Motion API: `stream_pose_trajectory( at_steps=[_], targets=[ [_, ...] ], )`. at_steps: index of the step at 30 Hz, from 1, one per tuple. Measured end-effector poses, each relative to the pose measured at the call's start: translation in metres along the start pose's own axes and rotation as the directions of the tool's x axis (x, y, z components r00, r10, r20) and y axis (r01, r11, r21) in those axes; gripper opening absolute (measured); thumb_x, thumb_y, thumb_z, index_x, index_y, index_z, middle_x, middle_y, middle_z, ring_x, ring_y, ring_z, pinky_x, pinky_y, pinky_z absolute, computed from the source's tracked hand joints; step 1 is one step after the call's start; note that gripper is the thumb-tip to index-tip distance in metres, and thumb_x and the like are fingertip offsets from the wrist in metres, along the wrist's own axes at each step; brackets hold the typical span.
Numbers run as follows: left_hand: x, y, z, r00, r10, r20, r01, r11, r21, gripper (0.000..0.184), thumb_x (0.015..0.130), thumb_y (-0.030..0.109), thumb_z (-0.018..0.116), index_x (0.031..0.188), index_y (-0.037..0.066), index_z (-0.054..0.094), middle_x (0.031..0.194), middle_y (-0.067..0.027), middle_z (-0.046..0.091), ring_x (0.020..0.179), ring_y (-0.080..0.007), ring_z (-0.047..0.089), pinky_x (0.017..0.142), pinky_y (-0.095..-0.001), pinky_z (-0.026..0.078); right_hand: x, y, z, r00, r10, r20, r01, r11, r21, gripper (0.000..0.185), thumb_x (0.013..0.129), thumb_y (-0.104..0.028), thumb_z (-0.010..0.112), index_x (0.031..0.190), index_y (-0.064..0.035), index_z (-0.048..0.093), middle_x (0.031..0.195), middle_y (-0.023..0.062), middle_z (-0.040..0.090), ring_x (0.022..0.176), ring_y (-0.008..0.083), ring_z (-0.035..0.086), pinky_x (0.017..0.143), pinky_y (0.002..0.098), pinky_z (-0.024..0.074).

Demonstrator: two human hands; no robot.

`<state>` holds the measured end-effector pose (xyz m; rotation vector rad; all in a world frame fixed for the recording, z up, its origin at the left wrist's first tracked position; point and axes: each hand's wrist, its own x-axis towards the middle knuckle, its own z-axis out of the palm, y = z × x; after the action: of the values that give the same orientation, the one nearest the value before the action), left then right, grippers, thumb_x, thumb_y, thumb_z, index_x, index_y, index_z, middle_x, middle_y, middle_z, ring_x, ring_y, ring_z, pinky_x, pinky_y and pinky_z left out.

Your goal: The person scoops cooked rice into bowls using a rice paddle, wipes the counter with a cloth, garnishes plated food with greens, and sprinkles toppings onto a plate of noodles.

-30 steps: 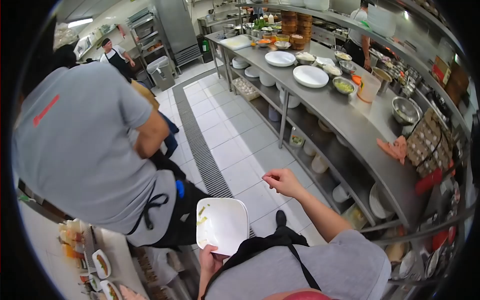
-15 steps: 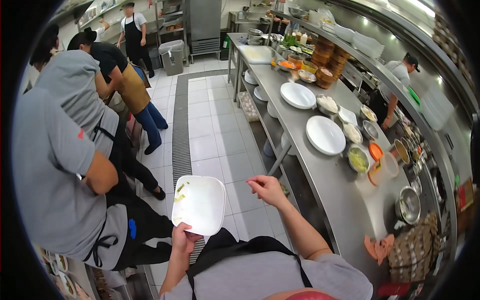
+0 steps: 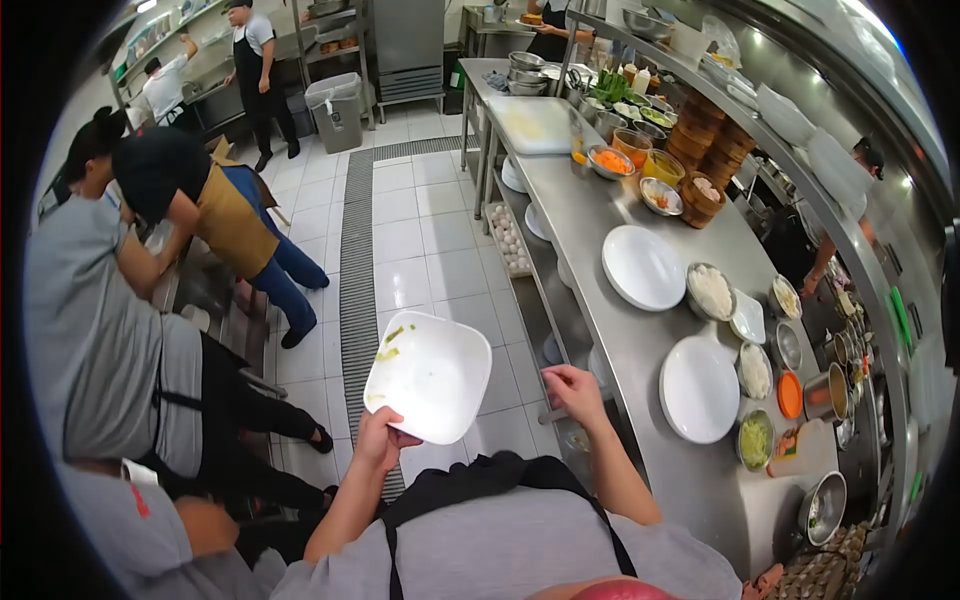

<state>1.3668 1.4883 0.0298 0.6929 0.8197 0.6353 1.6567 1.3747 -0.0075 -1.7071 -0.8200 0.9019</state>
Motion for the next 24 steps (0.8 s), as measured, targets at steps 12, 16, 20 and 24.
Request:
stream_pose_trajectory(
  at_steps=[12, 16, 20, 24],
  targets=[
    [0.225, 0.085, 0.026, 0.988, 0.026, -0.154, -0.034, 0.998, -0.048, 0.058, 0.065, 0.0, 0.04, 0.122, -0.006, 0.032, 0.113, -0.0188, 0.048, 0.096, -0.0307, 0.055, 0.082, -0.0355, 0.045, 0.338, -0.035, -0.032, 0.99, 0.037, -0.135, 0.022, 0.912, 0.409, 0.032, 0.086, -0.025, 0.051, 0.111, -0.0058, 0.05, 0.096, 0.0067, 0.057, 0.078, 0.014, 0.058, 0.059, 0.0243, 0.0459],
    [0.254, 0.113, 0.013, 0.941, 0.1, -0.322, -0.146, 0.982, -0.121, 0.054, 0.065, 0.004, 0.041, 0.118, -0.005, 0.036, 0.107, -0.0163, 0.05, 0.091, -0.028, 0.056, 0.074, -0.0339, 0.047, 0.473, -0.104, 0.024, 1.0, -0.008, 0.011, 0.0, 0.805, 0.593, 0.042, 0.085, -0.031, 0.052, 0.118, -0.0071, 0.045, 0.097, 0.0074, 0.056, 0.079, 0.0161, 0.057, 0.063, 0.0274, 0.0463],
    [0.304, 0.122, -0.033, 0.902, 0.103, -0.42, -0.24, 0.927, -0.288, 0.049, 0.065, 0.006, 0.042, 0.113, -0.005, 0.038, 0.094, -0.0175, 0.055, 0.072, -0.0264, 0.061, 0.047, -0.0355, 0.054, 0.577, -0.17, 0.091, 0.988, -0.134, 0.072, 0.045, 0.71, 0.703, 0.043, 0.086, -0.033, 0.049, 0.12, -0.008, 0.042, 0.101, 0.0092, 0.053, 0.084, 0.0175, 0.055, 0.067, 0.0295, 0.0456],
    [0.349, 0.159, -0.075, 0.92, 0.143, -0.365, -0.257, 0.923, -0.286, 0.05, 0.065, 0.006, 0.041, 0.113, -0.006, 0.038, 0.093, -0.018, 0.055, 0.074, -0.027, 0.061, 0.047, -0.0354, 0.054, 0.656, -0.195, 0.153, 0.982, -0.182, 0.052, 0.065, 0.581, 0.812, 0.046, 0.085, -0.034, 0.049, 0.123, -0.0106, 0.037, 0.102, 0.0093, 0.052, 0.087, 0.0196, 0.053, 0.071, 0.0332, 0.0445]
  ],
)
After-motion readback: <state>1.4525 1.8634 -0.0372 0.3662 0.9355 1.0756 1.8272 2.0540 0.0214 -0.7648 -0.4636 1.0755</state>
